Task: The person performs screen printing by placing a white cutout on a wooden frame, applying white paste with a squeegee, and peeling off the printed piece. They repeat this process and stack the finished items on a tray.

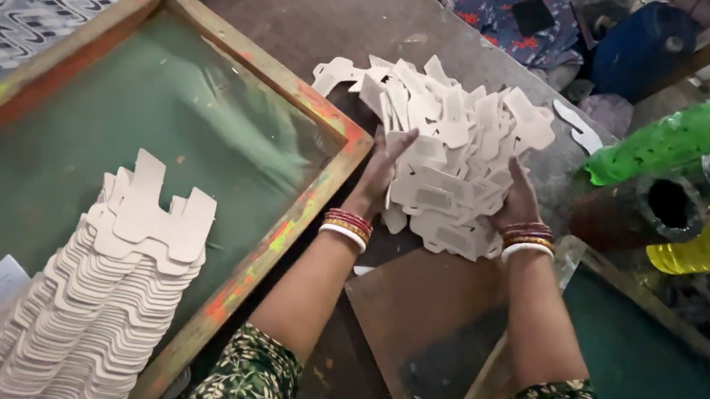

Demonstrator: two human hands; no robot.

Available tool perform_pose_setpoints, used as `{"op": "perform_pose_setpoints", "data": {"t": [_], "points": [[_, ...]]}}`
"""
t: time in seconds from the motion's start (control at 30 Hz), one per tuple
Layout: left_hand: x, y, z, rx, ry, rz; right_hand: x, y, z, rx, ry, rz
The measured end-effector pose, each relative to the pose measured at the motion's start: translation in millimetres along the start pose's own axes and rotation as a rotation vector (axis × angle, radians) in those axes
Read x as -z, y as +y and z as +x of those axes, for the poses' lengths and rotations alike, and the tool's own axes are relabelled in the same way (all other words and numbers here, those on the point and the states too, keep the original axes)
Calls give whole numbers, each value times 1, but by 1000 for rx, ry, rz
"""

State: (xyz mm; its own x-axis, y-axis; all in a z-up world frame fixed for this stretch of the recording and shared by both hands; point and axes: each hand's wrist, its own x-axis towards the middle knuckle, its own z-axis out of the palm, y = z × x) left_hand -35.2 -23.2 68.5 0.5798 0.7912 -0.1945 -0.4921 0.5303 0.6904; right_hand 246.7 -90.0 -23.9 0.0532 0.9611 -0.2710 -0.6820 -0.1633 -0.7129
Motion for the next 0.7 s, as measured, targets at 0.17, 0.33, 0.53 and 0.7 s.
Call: {"op": "perform_pose_setpoints", "data": {"t": [0.17, 0.33, 0.53, 0.7], "points": [[32, -41, 20, -529, -105, 531, -26, -33, -45, 210, 105, -151], [-45, 29, -38, -241, -18, -5, -83, -80, -75, 223, 194, -237], [-2, 113, -62, -502, -83, 155, -208, -70, -69, 319, -216, -237], [76, 205, -114, -318, -292, -43, -315, -4, -30, 103, -183, -214]]}}
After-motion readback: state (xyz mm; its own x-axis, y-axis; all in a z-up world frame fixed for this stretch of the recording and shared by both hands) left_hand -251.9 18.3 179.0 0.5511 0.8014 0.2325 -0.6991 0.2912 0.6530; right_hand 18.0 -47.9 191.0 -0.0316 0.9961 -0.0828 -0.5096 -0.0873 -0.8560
